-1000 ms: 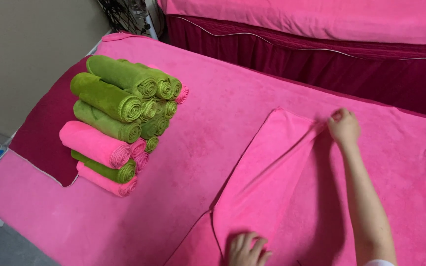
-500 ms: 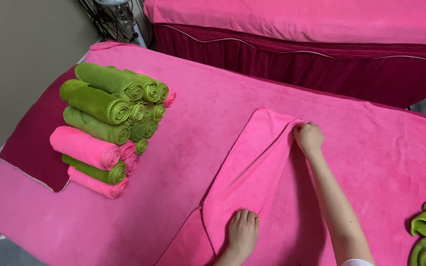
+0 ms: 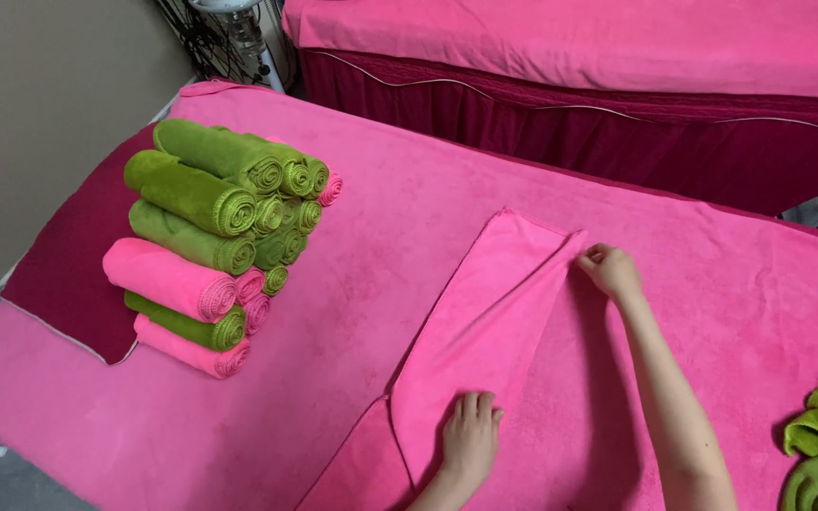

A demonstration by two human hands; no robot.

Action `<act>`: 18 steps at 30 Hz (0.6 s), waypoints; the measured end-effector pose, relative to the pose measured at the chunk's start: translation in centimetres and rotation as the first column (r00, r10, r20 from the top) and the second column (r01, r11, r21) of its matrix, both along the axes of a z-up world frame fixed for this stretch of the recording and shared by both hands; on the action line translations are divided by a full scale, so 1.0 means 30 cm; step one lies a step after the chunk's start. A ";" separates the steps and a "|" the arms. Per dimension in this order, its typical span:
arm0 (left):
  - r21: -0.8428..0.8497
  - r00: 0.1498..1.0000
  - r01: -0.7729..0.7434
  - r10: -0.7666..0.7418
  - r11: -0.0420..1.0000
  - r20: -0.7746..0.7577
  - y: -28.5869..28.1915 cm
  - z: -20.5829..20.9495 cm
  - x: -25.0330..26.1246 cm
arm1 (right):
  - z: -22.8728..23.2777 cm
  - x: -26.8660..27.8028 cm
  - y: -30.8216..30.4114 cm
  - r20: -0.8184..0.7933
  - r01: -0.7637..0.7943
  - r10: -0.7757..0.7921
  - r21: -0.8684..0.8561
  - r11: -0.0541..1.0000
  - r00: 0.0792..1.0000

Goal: Folding and rolling a pink towel into a decorative cylinder on a massage table.

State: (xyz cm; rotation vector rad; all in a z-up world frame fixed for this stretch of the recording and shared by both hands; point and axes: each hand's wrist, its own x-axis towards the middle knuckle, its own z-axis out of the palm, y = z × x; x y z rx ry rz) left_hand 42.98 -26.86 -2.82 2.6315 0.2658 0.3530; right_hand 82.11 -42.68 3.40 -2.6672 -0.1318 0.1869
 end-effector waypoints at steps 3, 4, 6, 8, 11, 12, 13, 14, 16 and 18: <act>0.066 0.999 0.016 -0.019 0.998 0.037 -0.002 -0.035 0.020 | 0.043 -0.092 0.076 -0.018 -0.029 0.031 0.084 0.996 0.999; 0.131 0.998 0.021 -0.029 0.991 0.062 -0.003 -0.040 0.025 | 0.044 -0.108 0.100 0.003 -0.047 0.047 -0.028 0.998 0.999; 0.198 0.995 0.030 -0.048 0.980 0.087 -0.001 -0.033 0.036 | 0.032 -0.120 0.130 0.022 -0.056 0.060 -0.138 0.989 0.998; 0.226 0.996 0.047 -0.064 0.973 0.068 0.001 -0.009 0.040 | 0.005 -0.111 0.153 0.083 -0.036 0.057 -0.239 0.970 0.995; 0.197 0.993 0.056 -0.075 0.979 0.090 0.011 0.040 0.038 | 0.051 -0.113 0.159 0.010 -0.032 0.035 -0.218 0.975 0.999; 0.198 0.993 0.055 -0.075 0.979 0.092 0.016 0.068 0.034 | 0.052 -0.103 0.132 0.013 -0.031 0.035 -0.217 0.976 0.999; 0.060 0.990 0.074 -0.080 0.996 0.112 0.018 0.096 0.027 | 0.051 -0.094 0.106 0.000 -0.018 0.019 -0.145 0.989 1.000; -0.080 0.988 0.094 -0.083 0.992 0.134 0.021 0.123 0.020 | 0.050 -0.084 0.082 -0.014 -0.004 0.003 -0.073 0.997 1.000; -0.143 0.985 0.131 -0.113 0.981 0.132 0.020 0.145 0.015 | 0.041 -0.058 0.031 -0.058 0.002 -0.003 -0.012 1.000 0.998; -0.206 0.980 0.173 -0.147 0.963 0.133 0.012 0.150 0.012 | 0.031 -0.039 -0.007 -0.102 0.016 -0.010 0.050 0.999 0.995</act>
